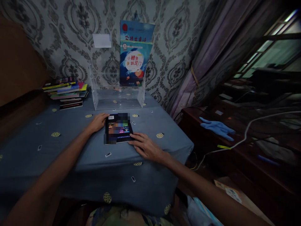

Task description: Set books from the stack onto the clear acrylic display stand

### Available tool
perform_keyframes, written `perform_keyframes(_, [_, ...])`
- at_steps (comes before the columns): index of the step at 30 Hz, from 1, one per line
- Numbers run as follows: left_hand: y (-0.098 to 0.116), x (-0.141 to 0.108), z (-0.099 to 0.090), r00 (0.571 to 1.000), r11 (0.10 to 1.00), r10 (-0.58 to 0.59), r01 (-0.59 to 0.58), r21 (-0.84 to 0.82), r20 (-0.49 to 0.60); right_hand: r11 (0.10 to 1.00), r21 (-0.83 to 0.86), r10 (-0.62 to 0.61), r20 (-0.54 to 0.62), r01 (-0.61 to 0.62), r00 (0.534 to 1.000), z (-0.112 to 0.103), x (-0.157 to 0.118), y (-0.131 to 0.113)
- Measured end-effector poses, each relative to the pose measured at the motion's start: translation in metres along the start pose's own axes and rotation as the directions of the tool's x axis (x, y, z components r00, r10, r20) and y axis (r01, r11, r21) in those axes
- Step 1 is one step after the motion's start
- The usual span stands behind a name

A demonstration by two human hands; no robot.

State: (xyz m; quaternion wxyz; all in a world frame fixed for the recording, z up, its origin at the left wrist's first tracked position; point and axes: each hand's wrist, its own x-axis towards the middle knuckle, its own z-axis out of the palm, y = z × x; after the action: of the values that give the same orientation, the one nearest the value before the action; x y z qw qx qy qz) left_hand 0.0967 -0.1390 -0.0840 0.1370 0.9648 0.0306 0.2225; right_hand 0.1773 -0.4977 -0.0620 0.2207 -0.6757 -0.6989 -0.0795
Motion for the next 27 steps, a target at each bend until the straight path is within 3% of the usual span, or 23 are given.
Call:
perform_keyframes(14, [0.004, 0.000, -0.002, 0.999, 1.000, -0.016, 0.015, 0.020, 0.032, 0.999, 0.033, 0.012, -0.021, -0.011, 1.000, 0.004, 0.001, 0.000])
perform_keyframes(21, [0.016, -0.010, 0.001, 0.994, 0.997, 0.074, -0.073, -0.015, 0.078, 0.986, 0.117, 0.124, -0.039, -0.119, 0.991, 0.010, -0.010, -0.028])
perform_keyframes(27, [0.032, -0.020, -0.012, 0.979, 0.989, 0.132, -0.120, -0.081, 0.153, 0.979, 0.017, 0.203, -0.085, -0.202, 0.975, 0.023, -0.025, -0.046])
